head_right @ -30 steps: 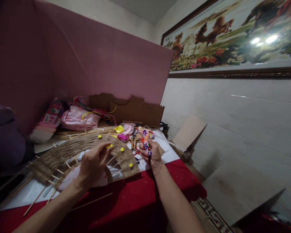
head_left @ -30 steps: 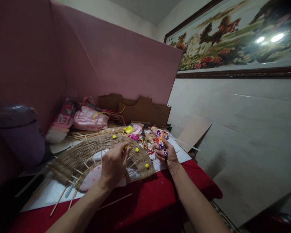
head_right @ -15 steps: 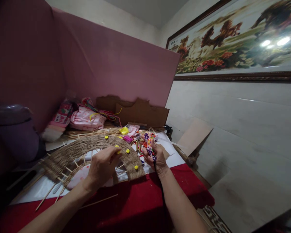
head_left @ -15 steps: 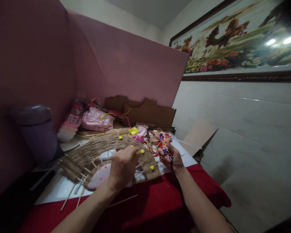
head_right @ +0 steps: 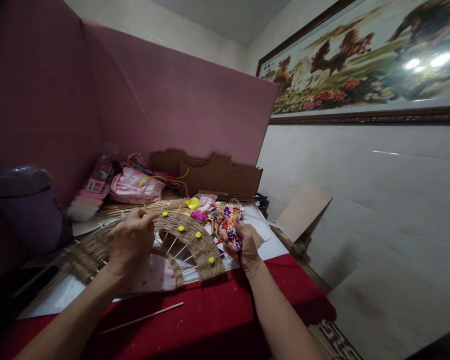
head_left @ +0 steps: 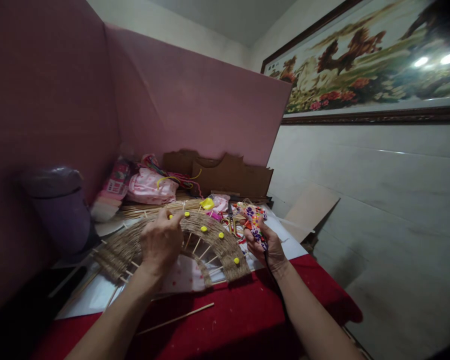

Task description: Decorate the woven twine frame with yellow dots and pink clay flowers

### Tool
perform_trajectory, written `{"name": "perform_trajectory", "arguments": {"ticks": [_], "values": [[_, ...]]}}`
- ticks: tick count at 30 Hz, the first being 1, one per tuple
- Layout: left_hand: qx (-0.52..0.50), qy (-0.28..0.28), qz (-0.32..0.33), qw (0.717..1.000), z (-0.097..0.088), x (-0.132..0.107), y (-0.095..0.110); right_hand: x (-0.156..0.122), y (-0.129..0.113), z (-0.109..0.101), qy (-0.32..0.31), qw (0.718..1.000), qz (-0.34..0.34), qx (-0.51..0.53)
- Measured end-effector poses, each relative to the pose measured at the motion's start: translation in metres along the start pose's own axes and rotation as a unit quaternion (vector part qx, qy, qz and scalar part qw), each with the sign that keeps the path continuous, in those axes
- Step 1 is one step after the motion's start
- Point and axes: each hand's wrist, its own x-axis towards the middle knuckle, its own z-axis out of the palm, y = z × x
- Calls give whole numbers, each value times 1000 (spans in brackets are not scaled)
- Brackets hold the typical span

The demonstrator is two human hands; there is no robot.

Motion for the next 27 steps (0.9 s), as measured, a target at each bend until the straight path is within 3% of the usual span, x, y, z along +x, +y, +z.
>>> {"name": "perform_trajectory", "arguments": {"ticks": [5, 13, 27], "values": [[45, -72, 16, 996, 4, 2, -8, 0, 0, -1, -10, 1000, -5, 4], [76, -74, 57, 993, 0, 1, -2, -1, 0, 0, 3, 1000, 6, 8], [99, -105, 58, 988, -4, 2, 1, -1, 0, 5, 18, 1000, 5, 25]]}}
